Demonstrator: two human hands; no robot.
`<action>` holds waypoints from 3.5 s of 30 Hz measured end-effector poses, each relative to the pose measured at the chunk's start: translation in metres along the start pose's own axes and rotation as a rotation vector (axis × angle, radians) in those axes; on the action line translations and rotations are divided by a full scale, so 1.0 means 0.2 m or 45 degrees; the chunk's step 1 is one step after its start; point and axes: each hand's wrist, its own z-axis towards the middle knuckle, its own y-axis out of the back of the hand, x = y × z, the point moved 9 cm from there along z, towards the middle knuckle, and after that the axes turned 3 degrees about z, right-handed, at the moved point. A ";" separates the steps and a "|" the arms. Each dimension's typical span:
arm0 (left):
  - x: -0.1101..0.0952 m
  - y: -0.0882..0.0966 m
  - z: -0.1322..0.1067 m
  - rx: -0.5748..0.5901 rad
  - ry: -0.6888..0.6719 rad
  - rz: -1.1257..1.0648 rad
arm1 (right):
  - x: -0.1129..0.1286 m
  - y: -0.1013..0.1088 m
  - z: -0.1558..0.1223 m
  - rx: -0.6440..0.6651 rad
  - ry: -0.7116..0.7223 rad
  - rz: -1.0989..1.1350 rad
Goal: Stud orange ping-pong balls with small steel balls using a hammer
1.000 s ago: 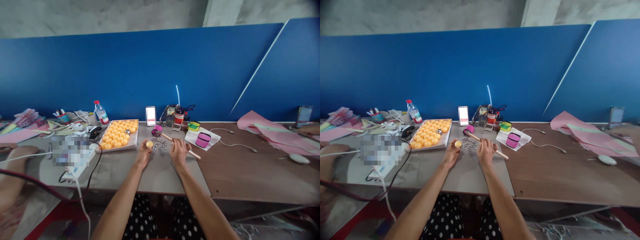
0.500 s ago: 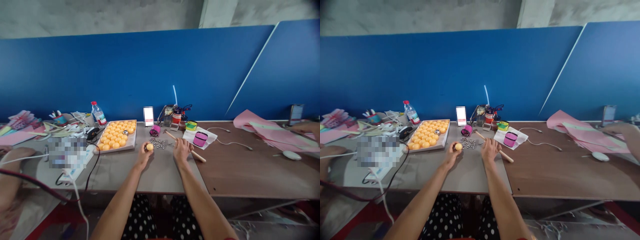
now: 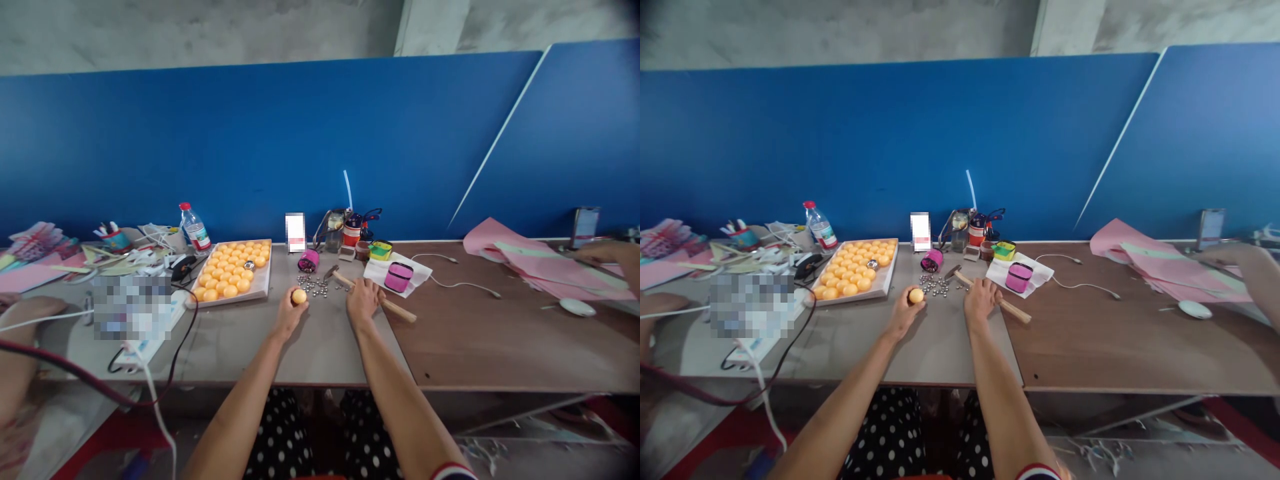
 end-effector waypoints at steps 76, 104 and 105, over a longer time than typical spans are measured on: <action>-0.03 -0.02 -0.02 0.015 -0.054 0.128 | 0.33 -0.12 -0.16 0.339 0.579 0.090; -0.03 -0.02 -0.02 0.039 -0.064 0.147 | 0.31 -0.10 -0.15 0.196 0.635 0.435; -0.03 -0.02 -0.02 0.038 -0.066 0.142 | 0.31 -0.11 -0.15 0.195 0.651 0.458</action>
